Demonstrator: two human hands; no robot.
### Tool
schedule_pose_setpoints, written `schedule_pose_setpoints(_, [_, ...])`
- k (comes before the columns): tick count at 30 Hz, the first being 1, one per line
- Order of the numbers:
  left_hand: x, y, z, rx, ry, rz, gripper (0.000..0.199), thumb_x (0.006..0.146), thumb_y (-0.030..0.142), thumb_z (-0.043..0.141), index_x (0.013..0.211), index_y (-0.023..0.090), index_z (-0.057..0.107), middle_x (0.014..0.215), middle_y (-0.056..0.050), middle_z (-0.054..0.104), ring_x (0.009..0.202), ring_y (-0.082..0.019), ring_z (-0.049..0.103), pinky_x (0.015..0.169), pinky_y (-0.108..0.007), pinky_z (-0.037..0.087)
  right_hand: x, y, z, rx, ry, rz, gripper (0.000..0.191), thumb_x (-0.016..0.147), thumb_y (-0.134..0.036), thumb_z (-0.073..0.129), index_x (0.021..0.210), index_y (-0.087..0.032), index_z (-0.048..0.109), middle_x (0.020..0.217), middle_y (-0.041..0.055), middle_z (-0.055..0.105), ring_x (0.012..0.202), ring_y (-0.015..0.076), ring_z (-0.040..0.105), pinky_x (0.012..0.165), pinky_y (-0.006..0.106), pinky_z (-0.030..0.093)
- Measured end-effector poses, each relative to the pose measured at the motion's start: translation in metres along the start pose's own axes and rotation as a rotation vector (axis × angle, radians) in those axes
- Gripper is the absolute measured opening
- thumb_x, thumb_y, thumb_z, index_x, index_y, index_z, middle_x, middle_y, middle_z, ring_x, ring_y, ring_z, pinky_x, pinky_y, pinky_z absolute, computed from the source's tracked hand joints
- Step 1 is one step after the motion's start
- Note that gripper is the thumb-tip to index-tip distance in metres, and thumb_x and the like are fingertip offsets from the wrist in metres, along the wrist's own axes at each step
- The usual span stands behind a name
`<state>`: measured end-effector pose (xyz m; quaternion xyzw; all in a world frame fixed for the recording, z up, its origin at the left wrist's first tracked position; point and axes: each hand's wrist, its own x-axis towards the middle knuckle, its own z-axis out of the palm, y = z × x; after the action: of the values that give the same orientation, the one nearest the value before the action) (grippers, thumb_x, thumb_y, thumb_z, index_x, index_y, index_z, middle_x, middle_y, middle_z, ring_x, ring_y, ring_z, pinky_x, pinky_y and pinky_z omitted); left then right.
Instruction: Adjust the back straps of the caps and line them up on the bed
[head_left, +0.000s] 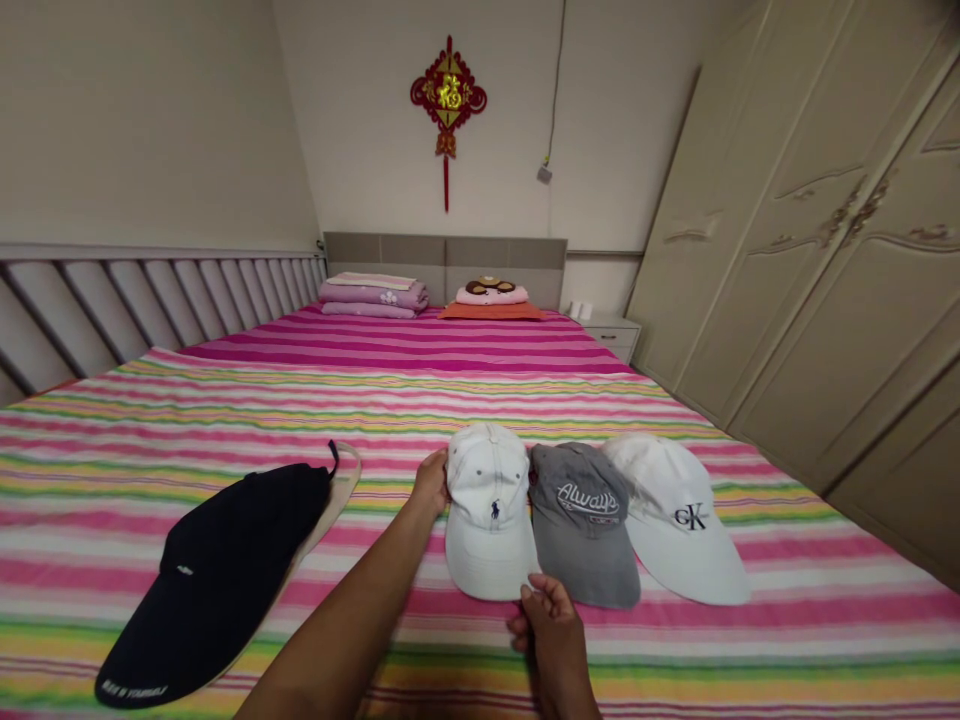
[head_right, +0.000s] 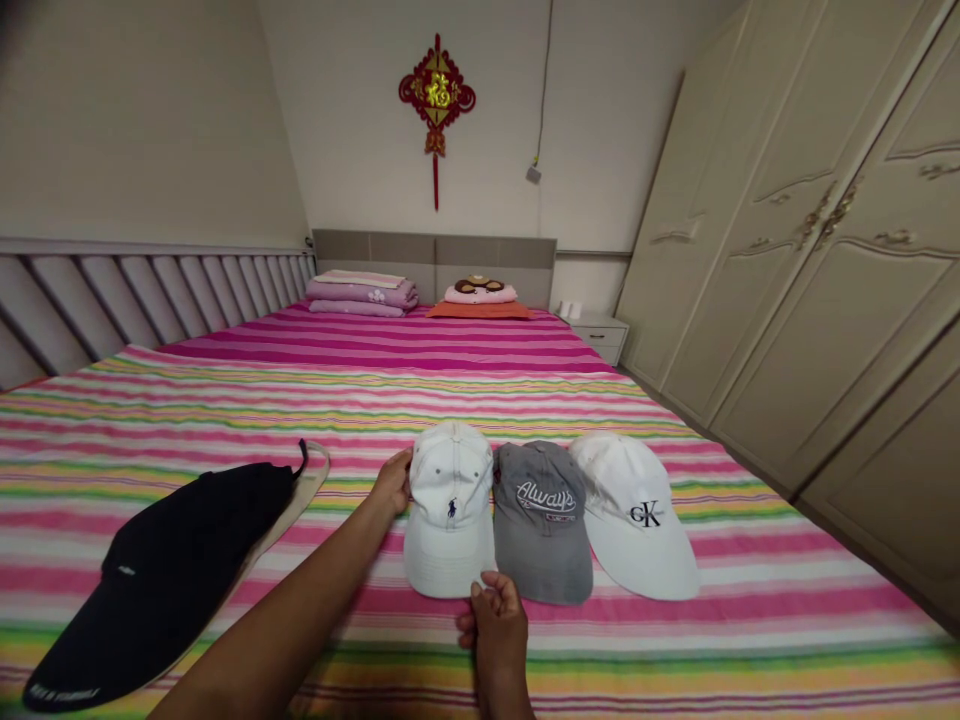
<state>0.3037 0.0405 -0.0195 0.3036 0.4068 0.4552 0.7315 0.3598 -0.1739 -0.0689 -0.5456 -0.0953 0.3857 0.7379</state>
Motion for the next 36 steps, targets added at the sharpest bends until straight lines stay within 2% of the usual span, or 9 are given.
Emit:
schedule_pose_setpoints(6, [-0.002, 0.004, -0.016, 0.143, -0.087, -0.143, 0.013, 0.079, 0.024, 0.052, 0.08, 0.012, 0.057, 0.063, 0.002, 0.059, 0.048, -0.007, 0.052, 0.05, -0.024, 0.045, -0.001, -0.001, -0.001, -0.042, -0.008, -0.012, 0.047, 0.049, -0.047, 0.073, 0.076, -0.018, 0.047, 0.044, -0.0105, 0.047, 0.034, 0.0097, 0.049, 0.029, 0.017, 0.034])
schedule_pose_setpoints(12, [-0.016, 0.004, -0.032, 0.133, -0.127, -0.219, 0.014, 0.079, 0.021, 0.049, 0.072, 0.012, 0.055, 0.061, -0.003, 0.061, 0.052, -0.011, 0.056, 0.055, -0.025, 0.046, 0.0, 0.002, -0.002, -0.06, -0.013, -0.025, 0.046, 0.05, -0.048, 0.072, 0.075, -0.017, 0.047, 0.043, -0.0096, 0.049, 0.034, 0.0088, 0.048, 0.029, 0.017, 0.035])
schedule_pose_setpoints(15, [-0.024, -0.001, -0.033, 0.073, -0.137, -0.182, 0.009, 0.076, 0.019, 0.051, 0.07, 0.013, 0.055, 0.06, -0.004, 0.061, 0.053, -0.012, 0.057, 0.057, -0.023, 0.045, -0.001, 0.002, -0.002, -0.064, -0.022, -0.031, 0.046, 0.051, -0.048, 0.071, 0.075, -0.017, 0.047, 0.044, -0.0088, 0.05, 0.034, 0.0088, 0.049, 0.03, 0.017, 0.035])
schedule_pose_setpoints(20, [-0.036, -0.012, -0.034, 0.015, -0.088, -0.068, 0.005, 0.073, 0.021, 0.056, 0.073, 0.017, 0.053, 0.057, 0.001, 0.06, 0.052, -0.009, 0.056, 0.059, -0.021, 0.043, -0.003, 0.0, -0.002, -0.08, -0.031, -0.047, 0.047, 0.051, -0.05, 0.071, 0.074, -0.018, 0.047, 0.047, -0.0075, 0.053, 0.034, 0.0083, 0.048, 0.031, 0.017, 0.035])
schedule_pose_setpoints(24, [-0.049, -0.018, -0.038, 0.028, -0.082, -0.007, 0.012, 0.068, 0.02, 0.06, 0.079, 0.017, 0.055, 0.067, 0.0, 0.064, 0.06, -0.009, 0.058, 0.066, -0.021, 0.044, -0.003, 0.002, -0.003, -0.101, -0.041, -0.072, 0.045, 0.053, -0.052, 0.069, 0.072, -0.018, 0.046, 0.048, -0.0068, 0.054, 0.035, 0.0081, 0.048, 0.032, 0.017, 0.035])
schedule_pose_setpoints(31, [-0.08, -0.029, -0.052, 0.164, -0.049, 0.091, 0.031, 0.062, 0.014, 0.065, 0.092, 0.015, 0.056, 0.093, -0.009, 0.065, 0.087, -0.018, 0.06, 0.08, -0.029, 0.043, -0.006, 0.008, -0.008, -0.194, -0.106, -0.136, 0.038, 0.062, -0.052, 0.063, 0.061, -0.019, 0.043, 0.041, -0.0071, 0.048, 0.034, 0.0077, 0.042, 0.034, 0.018, 0.032])
schedule_pose_setpoints(34, [-0.097, -0.036, -0.062, 0.24, -0.032, 0.145, 0.031, 0.059, 0.008, 0.064, 0.089, 0.014, 0.059, 0.095, -0.011, 0.064, 0.093, -0.022, 0.057, 0.085, -0.032, 0.041, -0.011, 0.011, -0.009, -0.256, -0.151, -0.178, 0.038, 0.066, -0.05, 0.06, 0.056, -0.02, 0.041, 0.038, -0.0077, 0.043, 0.033, 0.0071, 0.037, 0.034, 0.018, 0.028])
schedule_pose_setpoints(36, [-0.11, -0.041, -0.07, 0.317, -0.068, 0.217, 0.029, 0.058, 0.007, 0.064, 0.086, 0.015, 0.062, 0.095, -0.011, 0.064, 0.097, -0.023, 0.056, 0.089, -0.032, 0.039, -0.014, 0.013, -0.01, -0.3, -0.182, -0.214, 0.037, 0.069, -0.049, 0.059, 0.054, -0.02, 0.04, 0.037, -0.0079, 0.04, 0.033, 0.0071, 0.034, 0.035, 0.019, 0.026])
